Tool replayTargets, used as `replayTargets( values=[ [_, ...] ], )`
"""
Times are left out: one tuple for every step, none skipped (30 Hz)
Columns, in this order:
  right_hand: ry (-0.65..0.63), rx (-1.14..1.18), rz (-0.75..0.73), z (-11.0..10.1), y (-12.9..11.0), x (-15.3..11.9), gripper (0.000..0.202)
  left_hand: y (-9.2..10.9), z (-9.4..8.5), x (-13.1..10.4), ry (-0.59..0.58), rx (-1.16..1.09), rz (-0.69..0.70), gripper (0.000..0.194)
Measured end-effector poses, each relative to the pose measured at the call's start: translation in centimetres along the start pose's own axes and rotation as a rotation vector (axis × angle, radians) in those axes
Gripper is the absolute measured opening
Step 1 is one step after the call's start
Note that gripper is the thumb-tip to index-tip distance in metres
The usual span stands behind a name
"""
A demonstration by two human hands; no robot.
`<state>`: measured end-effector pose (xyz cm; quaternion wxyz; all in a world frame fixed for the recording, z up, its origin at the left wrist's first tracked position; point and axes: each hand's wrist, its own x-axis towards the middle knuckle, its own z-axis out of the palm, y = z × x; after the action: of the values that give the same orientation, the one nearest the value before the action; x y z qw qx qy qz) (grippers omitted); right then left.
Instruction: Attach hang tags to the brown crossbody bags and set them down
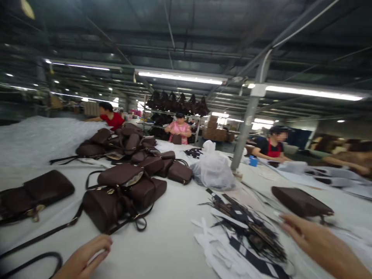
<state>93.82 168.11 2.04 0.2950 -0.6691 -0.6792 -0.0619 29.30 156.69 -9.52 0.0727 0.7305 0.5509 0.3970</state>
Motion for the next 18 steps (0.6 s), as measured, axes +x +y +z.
replayTargets(
  values=[
    [-0.088, 0.057, -0.083, 3.7, 0.3, -1.1, 0.012, 0.0, -0.2, 0.1, -0.058, 0.034, 0.006, 0.023],
    [-0.172, 0.104, -0.165, 7.1, -0.1, -2.4, 0.010, 0.0, 0.0, 0.2, -0.089, 0.071, 0.004, 0.024],
    [-0.256, 0.140, -0.258, 10.1, -1.5, -3.6, 0.012, 0.0, 0.6, 0.4, -0.100, 0.112, 0.012, 0.024],
    [-0.266, 0.172, -0.330, 12.5, -3.7, -4.7, 0.015, 0.0, 1.3, 0.4, -0.102, 0.153, 0.022, 0.024],
    [-0.307, 0.202, -0.418, 14.4, -6.6, -5.6, 0.016, 0.0, 2.3, 0.3, -0.095, 0.189, 0.034, 0.024],
    [-0.363, 0.220, -0.499, 15.7, -10.0, -6.1, 0.017, -0.1, 3.2, 0.0, -0.082, 0.221, 0.048, 0.024],
    [-0.407, 0.229, -0.558, 16.6, -13.8, -6.2, 0.019, -0.2, 4.1, -0.4, -0.070, 0.249, 0.057, 0.023],
    [-0.437, 0.231, -0.590, 17.2, -17.8, -6.0, 0.023, -0.4, 4.8, -0.8, -0.059, 0.273, 0.060, 0.023],
    [-0.467, 0.240, -0.623, 17.7, -21.8, -5.6, 0.024, -0.7, 5.4, -1.3, -0.048, 0.289, 0.059, 0.023],
    [-0.495, 0.268, -0.639, 18.1, -25.7, -4.9, 0.024, -1.0, 5.9, -1.6, -0.036, 0.300, 0.058, 0.023],
    [-0.524, 0.329, -0.640, 18.5, -29.5, -4.1, 0.022, -1.5, 6.2, -1.9, -0.025, 0.305, 0.058, 0.022],
    [-0.562, 0.433, -0.605, 19.2, -33.0, -3.2, 0.018, -2.0, 6.6, -2.2, -0.011, 0.308, 0.064, 0.022],
    [-0.606, 0.581, -0.505, 20.1, -36.2, -2.2, 0.012, -2.7, 6.9, -2.3, 0.005, 0.316, 0.076, 0.022],
    [-0.631, 0.750, -0.336, 21.2, -39.3, -1.3, 0.008, -3.6, 7.4, -2.3, 0.026, 0.332, 0.099, 0.021],
    [-0.630, 0.810, -0.271, 22.4, -42.0, -0.4, 0.008, -4.5, 7.9, -2.4, 0.047, 0.357, 0.125, 0.020],
    [-0.639, 0.860, -0.214, 23.8, -44.5, 0.5, 0.006, -5.5, 8.6, -2.4, 0.067, 0.389, 0.156, 0.020],
    [-0.660, 0.913, -0.154, 25.2, -46.7, 1.2, 0.002, -6.5, 9.3, -2.4, 0.084, 0.424, 0.187, 0.020],
    [-0.686, 0.963, -0.103, 26.6, -48.6, 1.9, 0.004, -7.5, 9.9, -2.5, 0.090, 0.453, 0.201, 0.021]
  ],
)
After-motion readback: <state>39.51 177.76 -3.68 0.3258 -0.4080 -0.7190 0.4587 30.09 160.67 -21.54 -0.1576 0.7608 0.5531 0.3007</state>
